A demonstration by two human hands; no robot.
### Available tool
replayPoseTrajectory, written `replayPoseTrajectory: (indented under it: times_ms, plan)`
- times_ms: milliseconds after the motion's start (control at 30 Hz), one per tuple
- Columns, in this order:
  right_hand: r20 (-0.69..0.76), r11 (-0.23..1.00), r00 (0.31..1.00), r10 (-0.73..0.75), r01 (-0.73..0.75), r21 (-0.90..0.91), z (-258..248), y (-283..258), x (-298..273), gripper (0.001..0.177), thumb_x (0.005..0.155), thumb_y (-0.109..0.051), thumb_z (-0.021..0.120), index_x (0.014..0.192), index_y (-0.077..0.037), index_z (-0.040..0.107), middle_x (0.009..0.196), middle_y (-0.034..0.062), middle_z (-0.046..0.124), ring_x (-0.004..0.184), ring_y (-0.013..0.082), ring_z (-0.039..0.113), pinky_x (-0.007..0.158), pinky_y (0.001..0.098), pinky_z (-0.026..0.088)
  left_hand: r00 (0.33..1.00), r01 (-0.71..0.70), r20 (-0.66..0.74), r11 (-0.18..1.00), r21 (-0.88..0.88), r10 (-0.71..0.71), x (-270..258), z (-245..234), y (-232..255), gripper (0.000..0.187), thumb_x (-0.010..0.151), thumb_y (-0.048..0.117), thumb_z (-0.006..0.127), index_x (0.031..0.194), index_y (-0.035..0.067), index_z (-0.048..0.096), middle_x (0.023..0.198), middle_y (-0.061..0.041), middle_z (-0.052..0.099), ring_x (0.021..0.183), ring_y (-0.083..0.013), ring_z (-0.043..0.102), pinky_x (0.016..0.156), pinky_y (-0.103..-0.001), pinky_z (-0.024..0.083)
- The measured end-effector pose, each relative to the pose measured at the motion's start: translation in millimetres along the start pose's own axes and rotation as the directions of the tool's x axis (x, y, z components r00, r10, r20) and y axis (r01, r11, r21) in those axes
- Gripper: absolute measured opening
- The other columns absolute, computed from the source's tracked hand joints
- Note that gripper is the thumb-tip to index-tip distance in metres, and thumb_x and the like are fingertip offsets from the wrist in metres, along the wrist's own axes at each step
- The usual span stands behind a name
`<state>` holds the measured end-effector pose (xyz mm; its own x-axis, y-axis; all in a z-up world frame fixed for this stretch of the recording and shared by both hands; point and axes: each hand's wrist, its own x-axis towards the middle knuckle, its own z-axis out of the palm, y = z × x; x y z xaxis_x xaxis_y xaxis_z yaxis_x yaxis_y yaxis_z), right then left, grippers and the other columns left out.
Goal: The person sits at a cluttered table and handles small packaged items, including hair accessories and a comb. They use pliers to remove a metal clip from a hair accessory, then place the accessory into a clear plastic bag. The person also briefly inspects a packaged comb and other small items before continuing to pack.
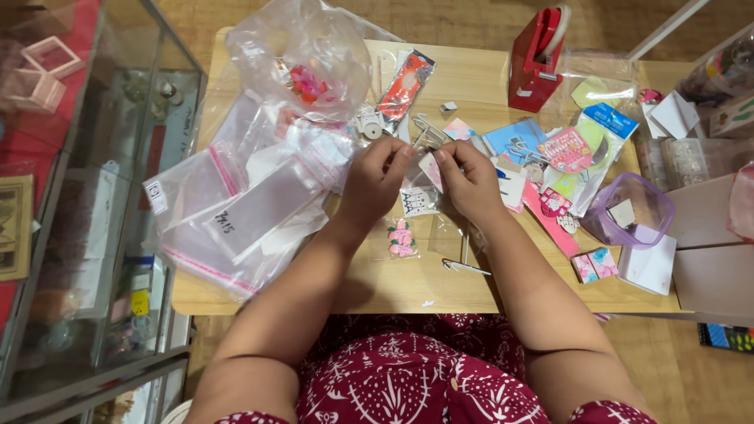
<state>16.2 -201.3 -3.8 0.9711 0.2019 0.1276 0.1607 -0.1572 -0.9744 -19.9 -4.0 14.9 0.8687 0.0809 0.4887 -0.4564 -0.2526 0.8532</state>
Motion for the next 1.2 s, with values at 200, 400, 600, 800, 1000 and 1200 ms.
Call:
replayPoseTrajectory:
  times_ms: [200,400,600,800,1000,1200]
  plan:
    - [0.175,0.860,0.955,-0.241,0.293,-0.417,8.7,-33.5,-3.7,0.019,0.104,-0.018,0.063,0.096,-0.001,0.066,0.079,0.0096,0.062,0.071,0.0175,0.057,0.065,0.0333,0.048,0.990,-0.141,0.016,0.977,0.159,0.140,5.0,-41.0,70.8,0.013,0.102,0.015,0.066,0.097,0.004,0.066,0.093,-0.012,0.066,0.085,-0.0274,0.068,0.077,-0.036,0.056]
    - [0.415,0.883,0.909,-0.035,0.222,-0.413,59.5,-65.7,-29.3,0.018,0.099,-0.021,0.066,0.100,-0.004,0.071,0.081,0.0135,0.068,0.068,0.0252,0.063,0.064,0.0372,0.052,0.994,-0.095,0.010,0.816,0.571,0.109,-15.1,-107.1,85.3,0.030,0.088,0.020,0.077,0.112,0.007,0.066,0.112,-0.014,0.065,0.103,-0.0361,0.065,0.090,-0.043,0.053]
    - [0.610,0.615,0.683,-0.401,0.694,-0.373,102.0,-42.1,-14.2,0.018,0.090,-0.011,0.067,0.105,-0.004,0.072,0.094,0.0170,0.070,0.087,0.0335,0.066,0.078,0.0414,0.053,0.912,0.172,0.080,0.552,0.816,-0.402,-14.3,-133.7,15.3,0.080,0.067,0.039,0.090,0.133,0.011,0.053,0.124,-0.014,0.057,0.118,-0.0360,0.055,0.093,-0.052,0.047]
    - [0.378,0.823,0.910,-0.170,0.342,-0.453,117.8,-12.8,44.7,0.017,0.093,-0.012,0.067,0.108,-0.006,0.072,0.099,0.0127,0.072,0.083,0.0258,0.070,0.077,0.0361,0.056,0.900,0.192,0.081,0.555,0.810,-0.429,-22.1,-139.3,-5.4,0.100,0.065,0.041,0.090,0.147,0.012,0.042,0.130,-0.013,0.053,0.124,-0.0362,0.049,0.096,-0.057,0.042]
    - [0.291,0.918,0.946,0.144,-0.018,-0.395,141.1,-9.4,54.2,0.025,0.092,-0.021,0.078,0.108,-0.002,0.071,0.084,0.0054,0.068,0.077,0.0134,0.063,0.071,0.0296,0.053,0.935,0.154,0.076,0.590,0.792,-0.347,-24.6,-141.6,0.2,0.105,0.066,0.041,0.087,0.153,0.012,0.036,0.125,-0.011,0.055,0.121,-0.0318,0.053,0.097,-0.060,0.037]
    - [0.283,0.955,0.930,0.235,-0.166,-0.246,143.1,-19.4,60.2,0.026,0.082,-0.012,0.084,0.100,-0.003,0.067,0.082,0.0020,0.067,0.072,0.0097,0.063,0.064,0.0248,0.053,0.938,0.170,0.094,0.680,0.713,-0.333,-26.3,-144.5,4.9,0.104,0.066,0.036,0.087,0.154,0.013,0.036,0.129,-0.012,0.051,0.121,-0.0324,0.054,0.096,-0.057,0.039]
